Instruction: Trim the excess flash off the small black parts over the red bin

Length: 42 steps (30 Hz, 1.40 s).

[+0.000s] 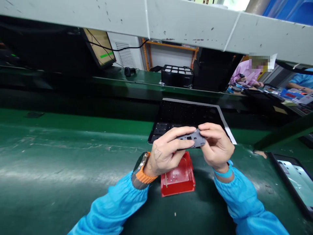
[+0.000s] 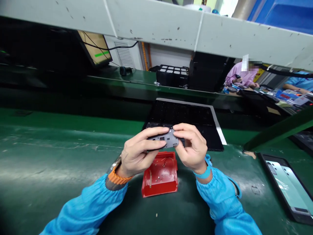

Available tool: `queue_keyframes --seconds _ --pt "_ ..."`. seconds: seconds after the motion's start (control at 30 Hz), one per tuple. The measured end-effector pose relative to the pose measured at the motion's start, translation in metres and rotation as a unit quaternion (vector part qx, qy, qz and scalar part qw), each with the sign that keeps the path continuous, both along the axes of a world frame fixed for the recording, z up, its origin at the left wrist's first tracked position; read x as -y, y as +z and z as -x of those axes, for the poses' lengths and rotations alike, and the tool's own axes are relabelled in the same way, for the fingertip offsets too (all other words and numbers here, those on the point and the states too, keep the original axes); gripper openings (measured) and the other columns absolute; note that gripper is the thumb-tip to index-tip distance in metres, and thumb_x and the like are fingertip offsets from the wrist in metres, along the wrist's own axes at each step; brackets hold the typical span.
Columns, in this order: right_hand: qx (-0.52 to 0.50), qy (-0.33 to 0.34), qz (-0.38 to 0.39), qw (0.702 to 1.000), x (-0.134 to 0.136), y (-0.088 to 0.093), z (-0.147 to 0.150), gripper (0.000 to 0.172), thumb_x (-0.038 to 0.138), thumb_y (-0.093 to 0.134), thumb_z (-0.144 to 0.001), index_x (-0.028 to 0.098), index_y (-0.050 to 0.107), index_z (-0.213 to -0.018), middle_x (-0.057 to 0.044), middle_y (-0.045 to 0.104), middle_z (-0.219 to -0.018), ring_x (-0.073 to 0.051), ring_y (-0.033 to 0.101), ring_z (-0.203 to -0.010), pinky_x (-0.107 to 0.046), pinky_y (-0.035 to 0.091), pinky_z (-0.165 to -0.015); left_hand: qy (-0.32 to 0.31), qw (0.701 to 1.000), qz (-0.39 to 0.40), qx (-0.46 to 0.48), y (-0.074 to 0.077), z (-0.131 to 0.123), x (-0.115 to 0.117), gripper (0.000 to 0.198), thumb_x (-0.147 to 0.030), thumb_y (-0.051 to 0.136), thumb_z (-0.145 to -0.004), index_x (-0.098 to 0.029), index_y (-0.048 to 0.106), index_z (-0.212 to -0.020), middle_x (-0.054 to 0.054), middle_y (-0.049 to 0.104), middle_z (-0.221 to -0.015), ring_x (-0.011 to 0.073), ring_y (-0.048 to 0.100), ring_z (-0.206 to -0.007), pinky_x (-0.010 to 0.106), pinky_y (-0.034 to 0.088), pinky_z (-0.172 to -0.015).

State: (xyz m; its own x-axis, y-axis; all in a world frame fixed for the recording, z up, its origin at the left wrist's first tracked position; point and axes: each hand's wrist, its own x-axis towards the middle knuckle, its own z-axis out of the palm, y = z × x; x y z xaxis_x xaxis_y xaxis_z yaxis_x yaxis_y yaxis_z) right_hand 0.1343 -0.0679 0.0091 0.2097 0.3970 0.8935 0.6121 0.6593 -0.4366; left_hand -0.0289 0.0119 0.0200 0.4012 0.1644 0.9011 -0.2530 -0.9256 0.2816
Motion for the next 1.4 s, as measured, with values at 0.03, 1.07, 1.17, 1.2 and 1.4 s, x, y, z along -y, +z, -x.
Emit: queue_keyframes --seconds 0.03,1.07,1.17,1.2,1.4 --pt "0.016 -0.012 -0.005 1.0 0.001 0.0 0.0 0.023 0.01 0.07 -0.088 0.026 0.071 -0.105 -0.007 0.071 -0.106 -0.024 0.069 -0.094 -0.038 0.062 -0.073 0.0 1.0 -0.008 0.002 0.0 0.001 0.0 0.024 0.0 0.06 -0.087 -0.018 0.065 -0.102 0.012 0.071 -0.125 0.019 0.069 -0.113 0.031 0.06 -0.092" --pt "0.09 -0.038 -0.046 0.994 0.009 0.005 -0.004 0.02 0.018 0.069 -0.091 0.028 0.069 -0.109 -0.007 0.072 -0.104 -0.026 0.072 -0.09 -0.041 0.064 -0.064 -0.04 0.999 0.0 0.0 0.007 0.006 0.003 0.032 0.0 0.059 -0.085 -0.019 0.064 -0.109 0.013 0.072 -0.124 0.0224 0.07 -0.115 0.034 0.063 -0.088" --pt "0.088 -0.037 -0.039 0.995 0.01 0.006 -0.003 0.02 0.017 0.068 -0.091 0.028 0.069 -0.108 -0.007 0.073 -0.104 -0.026 0.072 -0.089 -0.04 0.064 -0.064 -0.045 0.999 0.007 0.002 0.007 0.006 0.004 0.03 0.001 0.06 -0.084 -0.018 0.065 -0.107 0.014 0.073 -0.123 0.0222 0.071 -0.114 0.033 0.063 -0.088" --pt "0.085 -0.031 -0.037 0.995 0.01 0.006 -0.003 0.02 0.016 0.068 -0.091 0.027 0.069 -0.108 -0.007 0.073 -0.103 -0.025 0.072 -0.087 -0.038 0.063 -0.063 -0.045 0.999 0.012 0.004 0.008 0.006 0.004 0.03 0.001 0.06 -0.084 -0.018 0.066 -0.107 0.013 0.074 -0.12 0.0218 0.072 -0.111 0.033 0.063 -0.088" --pt "0.064 0.008 -0.027 0.998 0.01 0.005 0.0 0.022 0.012 0.067 -0.09 0.025 0.071 -0.107 -0.005 0.073 -0.09 -0.022 0.07 -0.075 -0.034 0.06 -0.057 -0.02 0.998 0.061 0.005 0.011 0.005 0.01 0.022 -0.005 0.062 -0.089 -0.017 0.07 -0.105 0.006 0.08 -0.101 0.0171 0.078 -0.091 0.024 0.065 -0.082"
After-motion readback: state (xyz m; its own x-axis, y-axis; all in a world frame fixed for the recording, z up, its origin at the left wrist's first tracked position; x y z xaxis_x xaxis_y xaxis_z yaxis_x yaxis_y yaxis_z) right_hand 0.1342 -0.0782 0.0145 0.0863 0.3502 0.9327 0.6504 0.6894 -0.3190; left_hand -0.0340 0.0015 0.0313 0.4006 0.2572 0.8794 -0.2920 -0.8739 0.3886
